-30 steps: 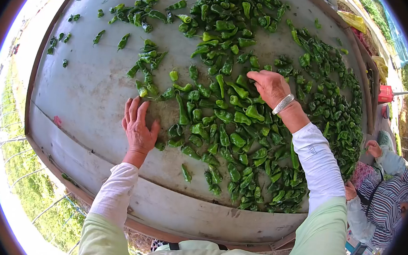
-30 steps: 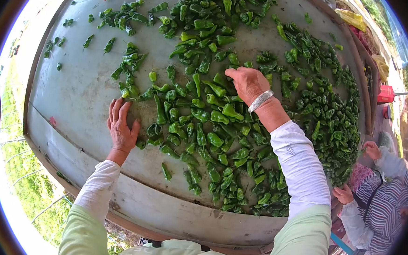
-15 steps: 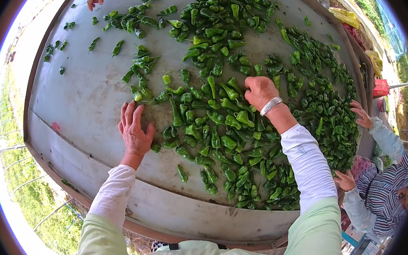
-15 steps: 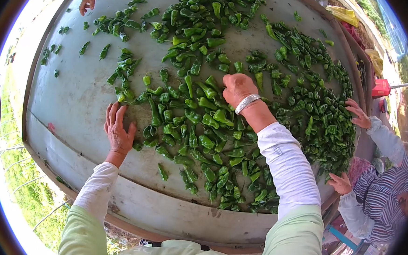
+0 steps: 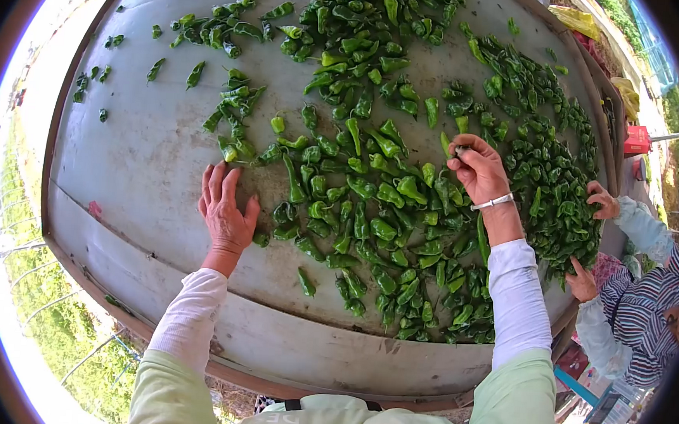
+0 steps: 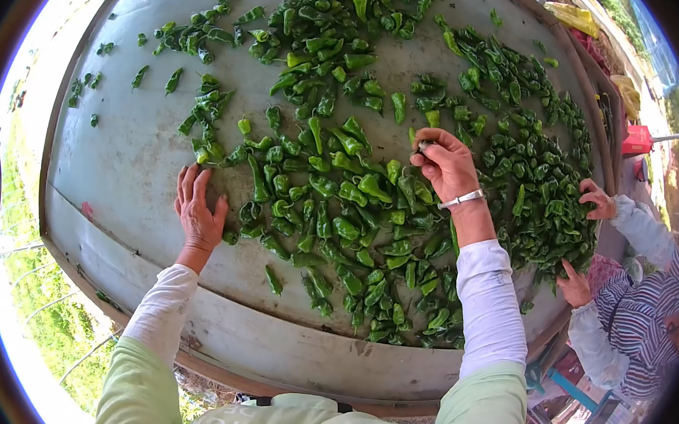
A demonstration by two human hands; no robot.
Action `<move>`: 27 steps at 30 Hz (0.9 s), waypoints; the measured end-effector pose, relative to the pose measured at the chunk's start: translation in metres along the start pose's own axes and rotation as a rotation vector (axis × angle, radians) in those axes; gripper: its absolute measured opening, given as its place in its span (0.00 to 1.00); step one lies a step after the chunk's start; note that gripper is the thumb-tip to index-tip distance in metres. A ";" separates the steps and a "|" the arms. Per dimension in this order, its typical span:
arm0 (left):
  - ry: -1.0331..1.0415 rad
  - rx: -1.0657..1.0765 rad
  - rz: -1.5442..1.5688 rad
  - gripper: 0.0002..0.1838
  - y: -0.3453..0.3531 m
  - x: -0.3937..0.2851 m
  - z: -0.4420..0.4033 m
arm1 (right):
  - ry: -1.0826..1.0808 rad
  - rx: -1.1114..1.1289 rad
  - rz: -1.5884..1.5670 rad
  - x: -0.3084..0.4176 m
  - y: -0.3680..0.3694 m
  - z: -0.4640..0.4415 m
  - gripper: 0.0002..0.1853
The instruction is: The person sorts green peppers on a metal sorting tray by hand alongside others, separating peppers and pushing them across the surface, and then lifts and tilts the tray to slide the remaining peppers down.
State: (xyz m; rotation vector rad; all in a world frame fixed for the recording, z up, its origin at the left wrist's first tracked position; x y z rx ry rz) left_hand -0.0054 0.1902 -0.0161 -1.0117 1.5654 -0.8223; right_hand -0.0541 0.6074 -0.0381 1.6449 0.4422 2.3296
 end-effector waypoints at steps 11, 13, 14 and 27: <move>-0.014 -0.001 0.008 0.32 -0.002 0.003 0.000 | -0.507 -0.416 1.695 0.015 0.072 -0.076 0.10; -0.012 0.007 0.037 0.32 -0.001 0.002 0.000 | -0.424 -0.428 1.765 0.012 0.067 -0.083 0.09; -0.004 0.000 0.041 0.32 -0.001 0.002 -0.001 | -0.371 -0.422 1.762 0.012 0.067 -0.084 0.08; 0.017 -0.002 0.015 0.32 0.001 0.002 0.001 | -0.077 -0.057 -0.353 0.006 -0.033 0.047 0.06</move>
Point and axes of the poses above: each hand's wrist, its own z-axis away from the middle knuckle, its own y-axis out of the palm, x = y × z, the point moved 6 cm from there along -z, towards the middle knuckle, and after that the axes turned 9 degrees about z, right-handed, at the moved point
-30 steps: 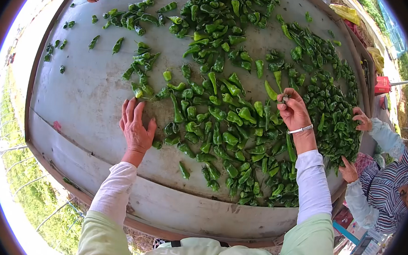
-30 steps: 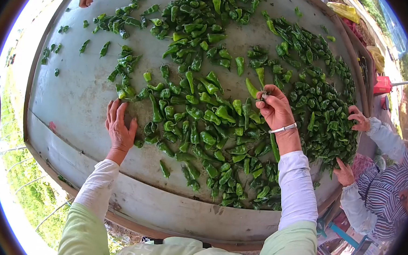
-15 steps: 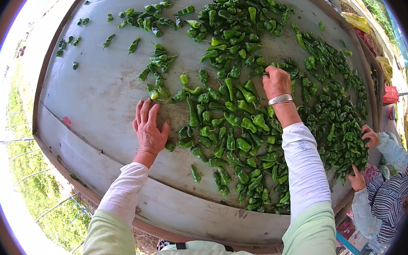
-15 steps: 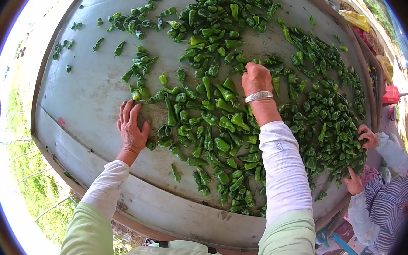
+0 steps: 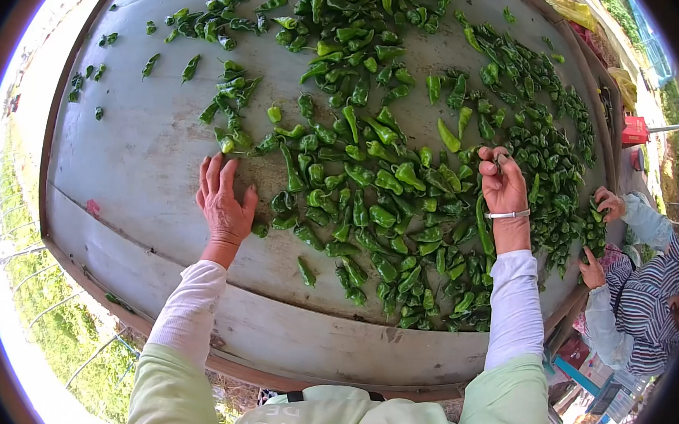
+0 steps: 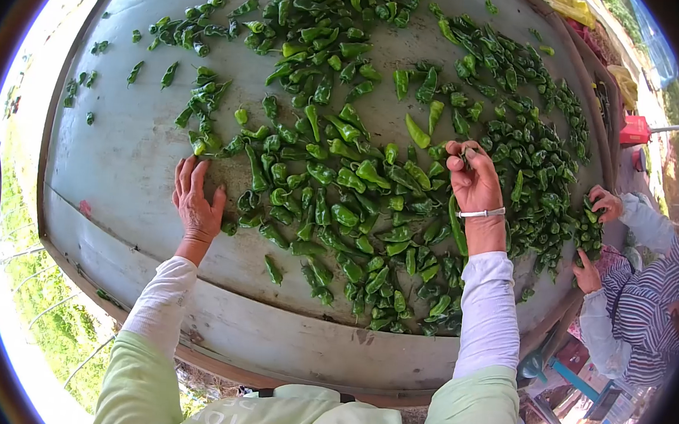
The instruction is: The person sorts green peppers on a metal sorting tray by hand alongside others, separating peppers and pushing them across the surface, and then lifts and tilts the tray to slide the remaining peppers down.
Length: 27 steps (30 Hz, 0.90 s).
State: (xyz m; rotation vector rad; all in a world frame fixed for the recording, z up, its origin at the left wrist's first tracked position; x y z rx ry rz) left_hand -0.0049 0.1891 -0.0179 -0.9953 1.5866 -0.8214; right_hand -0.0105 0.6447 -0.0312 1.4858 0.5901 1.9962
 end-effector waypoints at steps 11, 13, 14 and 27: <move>0.018 -0.011 -0.040 0.30 0.004 0.001 0.002 | 0.068 0.033 -0.099 -0.045 -0.002 0.094 0.12; 0.010 -0.015 -0.067 0.31 0.006 0.004 0.003 | 0.128 0.061 -0.109 -0.063 0.004 0.105 0.13; 0.026 -0.011 -0.061 0.31 0.006 0.003 0.002 | 0.157 0.067 -0.110 -0.071 0.006 0.110 0.13; 0.049 -0.009 -0.076 0.31 0.006 0.001 0.003 | -0.207 -0.439 0.007 0.021 -0.124 0.091 0.09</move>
Point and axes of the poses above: each hand's wrist, its own z-axis away from the middle knuckle, its own y-axis out of the palm, x = y × z, the point moved 6 cm from there along -z, towards the middle knuckle, and after that the axes turned 9 degrees about z, right-handed, at the moved point
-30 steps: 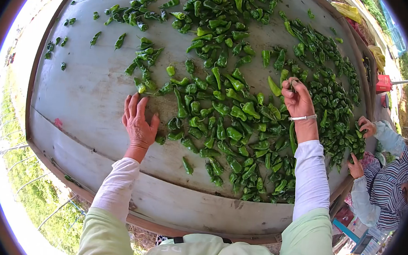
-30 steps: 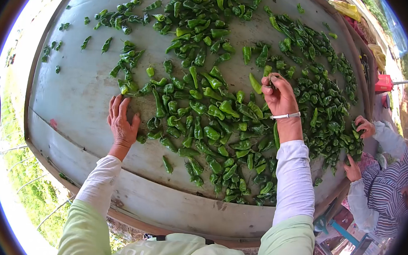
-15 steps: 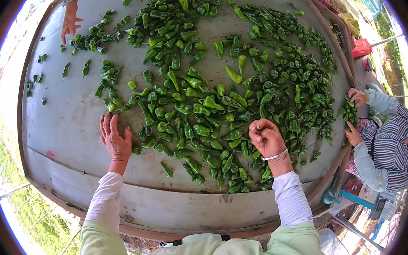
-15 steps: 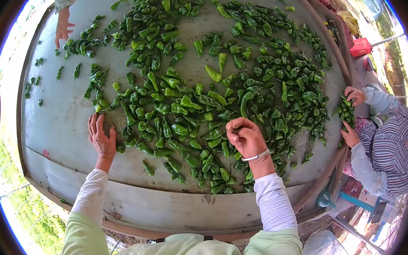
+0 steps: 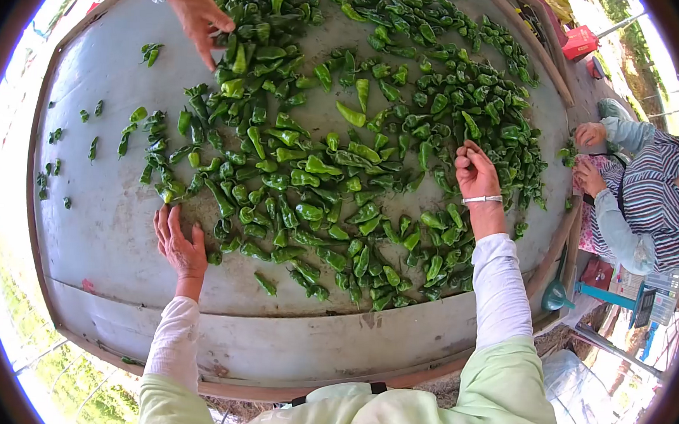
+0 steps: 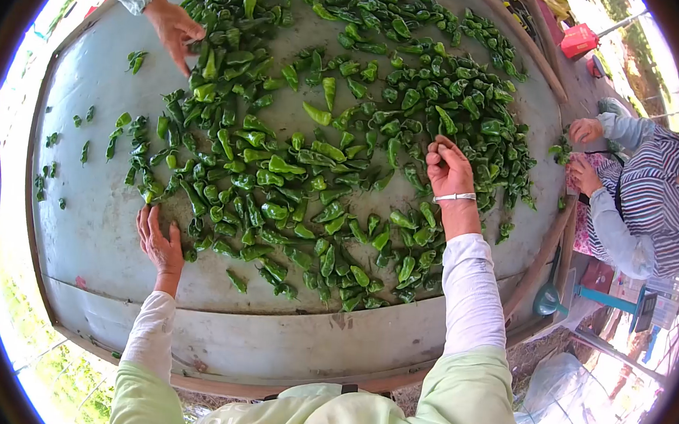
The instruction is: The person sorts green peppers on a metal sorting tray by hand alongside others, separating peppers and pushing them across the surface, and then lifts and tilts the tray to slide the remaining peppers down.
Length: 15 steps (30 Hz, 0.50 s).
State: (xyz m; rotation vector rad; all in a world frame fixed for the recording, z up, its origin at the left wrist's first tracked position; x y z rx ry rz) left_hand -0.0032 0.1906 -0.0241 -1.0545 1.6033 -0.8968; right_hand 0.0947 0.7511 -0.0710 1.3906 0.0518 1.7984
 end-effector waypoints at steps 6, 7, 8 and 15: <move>0.012 -0.005 -0.002 0.30 0.000 0.002 -0.001 | -0.030 0.073 -0.216 0.031 -0.029 0.013 0.10; 0.021 -0.011 0.003 0.30 0.000 0.003 0.000 | -0.027 0.073 -0.216 0.030 -0.026 0.022 0.10; 0.034 -0.016 0.010 0.30 0.001 0.002 0.000 | -0.018 0.130 -0.240 0.027 -0.022 0.030 0.11; 0.000 -0.004 0.001 0.30 0.002 0.003 0.000 | 0.126 0.255 -0.305 -0.019 0.013 0.070 0.12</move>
Point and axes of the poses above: each hand's wrist, its own z-axis away from the middle knuckle, its own y-axis out of the palm, x = y × z, the point moved 6 cm from there along -z, towards the middle knuckle, and after that the axes turned 9 degrees about z, right-handed, at the moved point
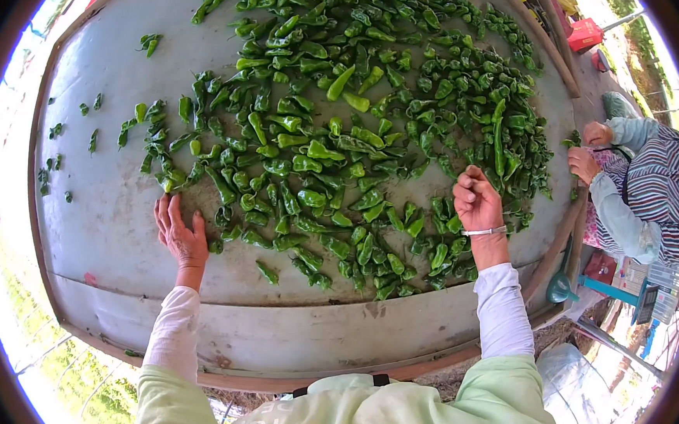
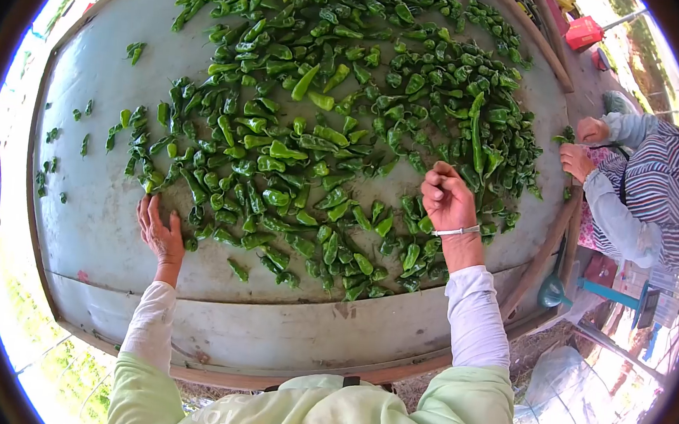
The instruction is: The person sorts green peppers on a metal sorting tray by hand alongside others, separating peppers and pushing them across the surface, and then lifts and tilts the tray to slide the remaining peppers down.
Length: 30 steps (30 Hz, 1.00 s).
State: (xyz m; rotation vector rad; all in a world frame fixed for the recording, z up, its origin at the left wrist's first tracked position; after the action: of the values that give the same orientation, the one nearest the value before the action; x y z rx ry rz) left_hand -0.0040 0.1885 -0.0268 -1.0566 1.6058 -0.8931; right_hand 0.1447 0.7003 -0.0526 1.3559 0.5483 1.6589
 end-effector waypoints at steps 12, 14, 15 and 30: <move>0.012 -0.003 0.012 0.30 0.002 0.001 -0.001 | -0.576 -0.132 2.206 -0.025 0.083 -0.081 0.04; 0.020 -0.010 0.018 0.30 0.000 0.000 0.000 | -0.486 -0.139 2.407 -0.027 0.081 -0.090 0.02; 0.020 -0.010 0.029 0.29 0.000 0.001 0.001 | -0.484 -0.142 2.410 -0.027 0.080 -0.088 0.02; 0.024 -0.017 0.020 0.30 0.002 0.005 0.001 | -0.324 -0.165 2.134 -0.006 0.095 -0.103 0.04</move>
State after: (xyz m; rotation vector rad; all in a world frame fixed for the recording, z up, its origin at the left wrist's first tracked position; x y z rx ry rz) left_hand -0.0043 0.1850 -0.0305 -1.0436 1.6433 -0.8836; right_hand 0.0149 0.6678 -0.0120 2.0121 -1.8895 2.5618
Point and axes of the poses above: each hand's wrist, its own z-axis away from the middle knuckle, its own y-axis out of the palm, x = y × z, the point moved 6 cm from there along -z, towards the middle knuckle, and after that the axes turned 9 degrees about z, right-handed, at the moved point
